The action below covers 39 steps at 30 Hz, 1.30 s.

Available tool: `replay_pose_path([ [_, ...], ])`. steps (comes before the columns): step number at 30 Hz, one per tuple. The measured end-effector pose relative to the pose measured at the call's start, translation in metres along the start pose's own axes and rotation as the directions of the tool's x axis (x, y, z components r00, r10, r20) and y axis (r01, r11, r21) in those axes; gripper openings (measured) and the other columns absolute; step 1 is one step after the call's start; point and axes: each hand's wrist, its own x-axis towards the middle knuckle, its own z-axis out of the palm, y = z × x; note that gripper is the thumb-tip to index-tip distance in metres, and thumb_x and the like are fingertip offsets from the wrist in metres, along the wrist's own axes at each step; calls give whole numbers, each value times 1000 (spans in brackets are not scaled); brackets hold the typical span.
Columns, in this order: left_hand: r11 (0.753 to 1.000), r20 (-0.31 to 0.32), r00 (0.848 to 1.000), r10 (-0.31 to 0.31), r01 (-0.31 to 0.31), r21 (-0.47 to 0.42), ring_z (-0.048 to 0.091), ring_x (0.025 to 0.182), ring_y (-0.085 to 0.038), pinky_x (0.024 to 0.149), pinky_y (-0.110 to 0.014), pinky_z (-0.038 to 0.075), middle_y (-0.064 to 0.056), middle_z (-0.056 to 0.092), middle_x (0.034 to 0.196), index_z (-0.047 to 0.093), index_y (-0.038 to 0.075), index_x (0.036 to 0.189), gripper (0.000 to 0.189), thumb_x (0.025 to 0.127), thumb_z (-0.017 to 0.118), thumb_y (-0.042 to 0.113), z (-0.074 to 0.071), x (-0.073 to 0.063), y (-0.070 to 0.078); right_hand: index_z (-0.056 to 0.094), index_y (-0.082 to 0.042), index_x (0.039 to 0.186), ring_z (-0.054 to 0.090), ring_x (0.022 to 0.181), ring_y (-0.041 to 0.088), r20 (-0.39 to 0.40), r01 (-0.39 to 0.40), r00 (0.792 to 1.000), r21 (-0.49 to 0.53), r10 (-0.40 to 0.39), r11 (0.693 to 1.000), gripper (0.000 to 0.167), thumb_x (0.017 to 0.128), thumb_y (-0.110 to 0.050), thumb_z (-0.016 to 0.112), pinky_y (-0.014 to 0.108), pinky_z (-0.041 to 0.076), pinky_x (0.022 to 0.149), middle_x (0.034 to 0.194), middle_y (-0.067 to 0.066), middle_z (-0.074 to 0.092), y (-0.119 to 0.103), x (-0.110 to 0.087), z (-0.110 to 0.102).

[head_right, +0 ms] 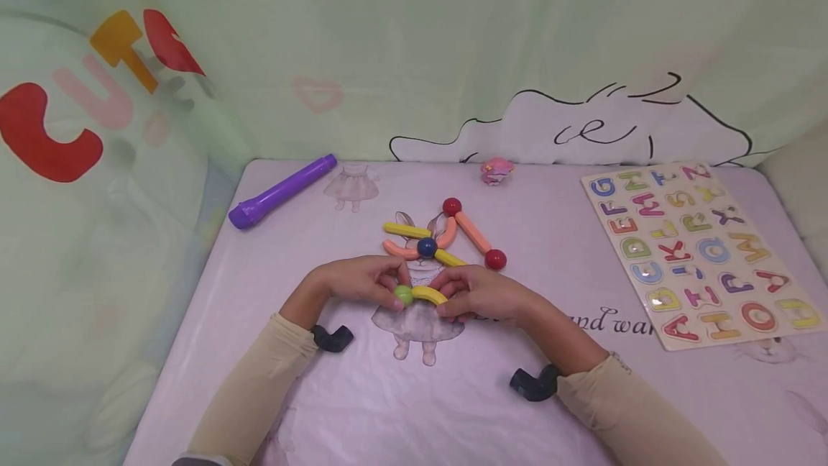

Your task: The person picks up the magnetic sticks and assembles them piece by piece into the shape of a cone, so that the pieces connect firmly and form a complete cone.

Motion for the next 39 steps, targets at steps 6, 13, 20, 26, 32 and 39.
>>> replay_pose_path([
  [6, 1000, 4, 1000, -6, 6, 26, 60, 92, -6, 86, -22, 49, 5, 68, 109, 65, 12, 123, 30, 96, 72, 25, 3, -1, 6, 61, 1, 127, 65, 87, 22, -10, 25, 1000, -9, -25, 1000, 37, 95, -13, 72, 24, 58, 78, 103, 12, 64, 1, 1, 0],
  [13, 1000, -5, 1000, -1, 1, 8, 58, 83, -8, 80, -23, 47, 2, 70, 96, 68, 12, 124, 26, 102, 64, 24, 6, -3, 14, 66, -4, 128, 64, 88, 22, -32, 22, 999, -30, -23, 999, 39, 94, -19, 75, 24, 57, 78, 101, 11, 64, 0, 3, 2],
  [20, 998, -19, 1000, 10, -9, 62, 63, 88, -7, 82, -22, 50, 2, 73, 100, 70, 11, 119, 24, 98, 70, 24, 8, -3, 16, 67, -1, 124, 65, 86, 22, -54, 19, 998, -35, -21, 999, 38, 95, -23, 74, 25, 58, 77, 97, 10, 67, -1, 3, 3],
  [26, 999, 29, 1000, -7, 6, 47, 60, 76, -12, 71, -21, 49, -2, 70, 94, 67, 7, 125, 28, 100, 67, 18, 9, -3, 17, 66, 2, 125, 67, 88, 21, -56, 33, 998, -5, -33, 999, 36, 97, -19, 72, 23, 59, 81, 104, 15, 69, 0, 4, 3],
  [32, 998, 55, 998, -15, 12, 61, 61, 73, -14, 69, -20, 50, -4, 69, 92, 66, 5, 128, 31, 100, 66, 18, 10, -1, 17, 65, 3, 126, 69, 91, 20, -73, 27, 997, 27, -25, 999, 36, 97, -17, 71, 24, 60, 84, 107, 17, 69, 0, 4, 4],
  [39, 993, 60, 998, 6, -13, 117, 59, 73, -9, 69, -19, 47, 5, 69, 89, 68, 8, 125, 30, 97, 71, 21, 11, 1, 16, 63, 4, 126, 72, 92, 19, -101, 12, 995, 72, -4, 997, 36, 98, -18, 70, 26, 60, 86, 109, 18, 69, -1, 6, 6],
])
